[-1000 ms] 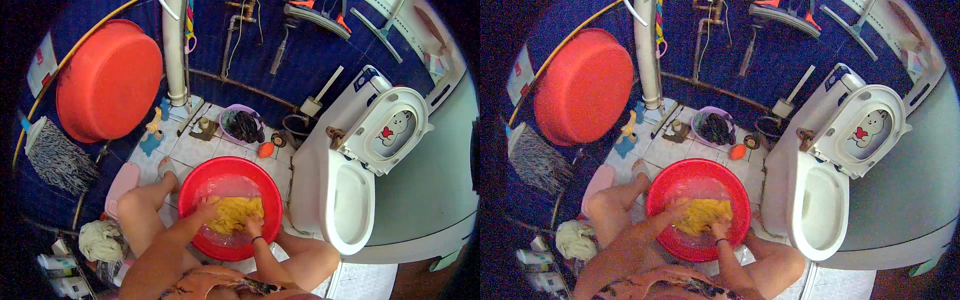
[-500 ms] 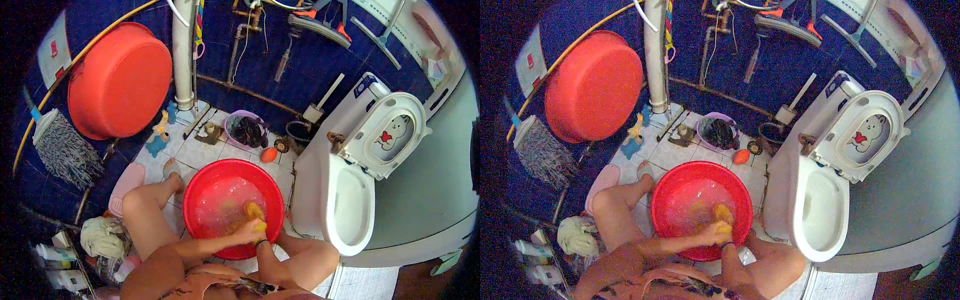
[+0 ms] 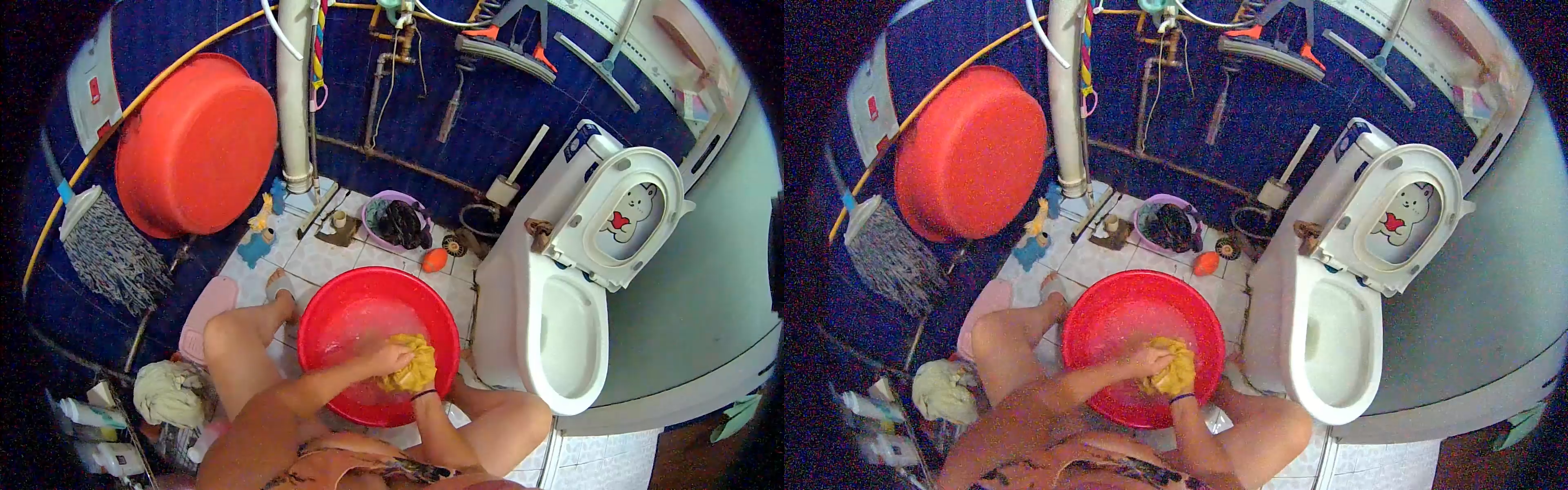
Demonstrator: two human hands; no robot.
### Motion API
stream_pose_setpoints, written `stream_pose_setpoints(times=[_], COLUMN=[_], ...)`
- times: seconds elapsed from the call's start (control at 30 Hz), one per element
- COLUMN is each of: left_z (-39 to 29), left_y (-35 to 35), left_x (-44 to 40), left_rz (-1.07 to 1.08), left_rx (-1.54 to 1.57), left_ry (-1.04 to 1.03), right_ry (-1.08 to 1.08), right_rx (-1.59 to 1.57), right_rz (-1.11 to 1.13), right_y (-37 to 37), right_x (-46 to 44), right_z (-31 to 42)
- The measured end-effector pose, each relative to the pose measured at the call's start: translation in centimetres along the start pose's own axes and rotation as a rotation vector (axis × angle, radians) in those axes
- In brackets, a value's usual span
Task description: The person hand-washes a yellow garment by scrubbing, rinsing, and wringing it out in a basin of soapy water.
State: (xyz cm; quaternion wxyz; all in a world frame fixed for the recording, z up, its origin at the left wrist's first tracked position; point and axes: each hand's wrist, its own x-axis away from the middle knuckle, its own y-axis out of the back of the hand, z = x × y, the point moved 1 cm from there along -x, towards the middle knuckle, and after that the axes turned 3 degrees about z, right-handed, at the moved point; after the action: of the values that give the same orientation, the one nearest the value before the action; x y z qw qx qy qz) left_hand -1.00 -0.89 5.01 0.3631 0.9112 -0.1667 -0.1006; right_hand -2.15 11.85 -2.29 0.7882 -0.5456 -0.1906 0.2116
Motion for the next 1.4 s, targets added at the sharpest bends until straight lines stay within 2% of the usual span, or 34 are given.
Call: stream_pose_setpoints(times=[0.07,0.17,0.23,0.27,0.3,0.33,0.4,0.43,0.5,0.57,0.67,0.7,0.73,0.77,0.8,0.93,1.03,1.13,1.2,1.23,1.3,1.33,1.4], left_z=[2.0,6.1,6.1,6.4,6.7,7.0,9.3,10.4,12.1,13.3,14.8,16.9,18.1,16.4,13.3,0.0,-5.2,-4.5,-1.6,-0.5,1.1,1.7,3.4], left_y=[0.9,0.9,1.8,1.8,1.7,1.3,-0.5,-1.4,-3.4,-5.1,-8.6,-11.3,-12.6,-12.5,-12.5,-7.0,-5.2,-5.5,-5.8,-5.0,-3.2,-2.2,-0.1], left_x=[0.1,0.3,0.9,1.2,1.6,1.9,1.7,1.6,2.2,3.1,3.3,2.5,2.3,2.1,1.9,1.4,1.7,0.8,-0.4,-0.6,-0.6,-0.8,-1.1], left_rz=[0.093,0.374,0.599,0.551,0.501,0.451,0.163,0.020,-0.108,-0.120,0.048,0.112,0.172,0.062,-0.047,0.090,0.149,0.096,-0.125,-0.233,-0.252,-0.180,-0.040], left_rx=[-0.137,-0.407,-0.622,-0.634,-0.646,-0.655,-0.522,-0.448,-0.428,-0.283,0.150,0.321,0.486,0.495,0.505,0.777,0.501,0.355,0.348,0.341,0.179,0.098,-0.071], left_ry=[-0.077,-0.176,-0.188,-0.186,-0.184,-0.184,0.131,0.285,0.488,0.581,0.491,0.430,0.368,0.320,0.274,0.226,0.000,0.064,0.169,0.221,0.297,0.274,0.231], right_ry=[0.045,0.156,0.024,-0.050,0.059,-0.016,-0.176,-0.244,-0.355,-0.453,-0.534,-0.537,-0.573,-0.612,-0.613,-0.514,-0.349,-0.204,-0.120,-0.071,0.051,0.059,-0.148], right_rx=[-0.075,0.259,0.774,1.036,1.764,1.832,1.968,1.712,1.190,0.954,0.657,0.613,0.501,0.391,0.326,0.184,0.193,0.295,0.468,0.665,1.051,1.062,0.136], right_rz=[-0.190,-0.485,-0.592,-0.632,-0.507,-0.562,-0.683,-0.772,-0.909,-0.791,-0.777,-0.751,-0.713,-0.677,-0.643,-0.520,-0.431,-0.336,-0.265,-0.204,-0.101,-0.124,-0.462], right_y=[-3.5,-3.0,-0.1,2.9,9.9,9.9,9.1,10.8,13.6,10.7,-0.9,-2.3,-0.3,1.9,1.0,0.4,1.0,1.2,1.1,0.6,-0.5,-1.8,-8.1], right_x=[0.4,1.2,1.1,0.9,0.4,0.8,2.1,2.2,2.1,2.4,2.7,2.9,2.6,2.4,2.4,2.3,2.4,2.5,2.4,2.1,1.6,1.4,1.8], right_z=[0.2,0.5,0.5,0.4,0.0,-0.2,-0.4,-0.8,-2.1,-2.8,-2.3,-2.5,-2.6,-2.7,-2.2,-0.5,-0.3,-0.8,-1.1,-1.3,-1.5,-1.5,-0.9])
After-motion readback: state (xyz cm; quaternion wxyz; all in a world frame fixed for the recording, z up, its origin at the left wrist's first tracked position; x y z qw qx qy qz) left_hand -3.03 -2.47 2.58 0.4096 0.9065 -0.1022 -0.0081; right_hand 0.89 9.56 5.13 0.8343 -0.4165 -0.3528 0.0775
